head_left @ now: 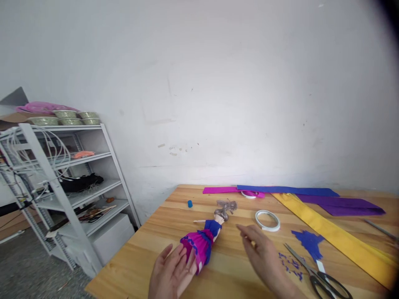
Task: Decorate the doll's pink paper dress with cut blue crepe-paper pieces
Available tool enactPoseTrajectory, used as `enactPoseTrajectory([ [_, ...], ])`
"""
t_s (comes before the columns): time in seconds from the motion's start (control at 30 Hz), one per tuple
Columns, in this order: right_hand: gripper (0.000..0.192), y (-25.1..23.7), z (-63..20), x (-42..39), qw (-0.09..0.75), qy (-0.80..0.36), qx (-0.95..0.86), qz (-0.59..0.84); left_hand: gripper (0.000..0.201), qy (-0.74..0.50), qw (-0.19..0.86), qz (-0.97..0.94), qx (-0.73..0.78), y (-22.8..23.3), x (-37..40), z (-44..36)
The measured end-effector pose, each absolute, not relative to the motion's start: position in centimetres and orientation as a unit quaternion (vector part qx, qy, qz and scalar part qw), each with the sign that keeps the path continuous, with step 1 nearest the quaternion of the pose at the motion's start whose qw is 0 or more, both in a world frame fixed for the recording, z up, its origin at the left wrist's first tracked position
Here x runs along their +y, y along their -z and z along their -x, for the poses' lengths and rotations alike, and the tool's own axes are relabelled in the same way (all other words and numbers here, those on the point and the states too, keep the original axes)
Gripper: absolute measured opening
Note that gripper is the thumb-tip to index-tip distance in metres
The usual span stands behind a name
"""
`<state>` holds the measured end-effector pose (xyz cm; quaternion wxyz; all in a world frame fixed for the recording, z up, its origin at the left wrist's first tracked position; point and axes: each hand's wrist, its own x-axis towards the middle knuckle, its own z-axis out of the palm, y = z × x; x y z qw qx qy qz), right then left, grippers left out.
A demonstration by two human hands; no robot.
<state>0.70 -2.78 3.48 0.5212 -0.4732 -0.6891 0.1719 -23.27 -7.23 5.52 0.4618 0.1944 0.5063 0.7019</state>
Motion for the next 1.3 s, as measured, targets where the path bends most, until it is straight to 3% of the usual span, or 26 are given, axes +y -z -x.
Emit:
enactPoseTrajectory([
  [0.13, 0.036, -3.5, -9.8, -2.3, 0.506, -0.152, -0.603, 0.598, 0.037, -0.731, 0.390, -0.243, 0.504, -5.0, -8.0, 20.7],
  [0.27, 0.042, -3.7, -17.4, -2.2, 0.493, -0.130, -0.540, 0.669, 0.044, -0.661, 0.433, -0.352, 0.501, -4.8, -7.0, 13.8],
  [0.4, 0.040, -2.8, -21.3, -2.4, 0.484, -0.139, -0.511, 0.697, 0.024, -0.532, 0.449, -0.523, 0.491, -4.7, -4.1, 5.7],
  [0.53, 0.025, -1.9, -22.0, -2.4, 0.405, -0.126, -0.559, 0.713, 0.011, -0.452, 0.355, -0.649, 0.498, -3.2, -0.8, -0.7],
  [0.7, 0.015, -1.2, -21.4, -2.2, 0.272, -0.043, -0.615, 0.739, 0.012, -0.399, 0.286, -0.716, 0.497, 0.3, 0.6, -3.6],
  [0.93, 0.012, -0.2, -19.8, -1.2, 0.221, 0.036, -0.687, 0.691, 0.012, -0.404, 0.280, -0.707, 0.508, 1.5, 1.0, -1.9],
  [1.2, 0.020, 0.7, -18.9, -0.2, 0.228, 0.050, -0.669, 0.706, 0.013, -0.391, 0.292, -0.720, 0.493, 1.1, 0.9, -2.0],
  [1.3, 0.021, 0.6, -19.3, 0.0, 0.309, -0.020, -0.632, 0.711, 0.012, -0.409, 0.362, -0.688, 0.477, 0.9, 0.5, -2.3],
])
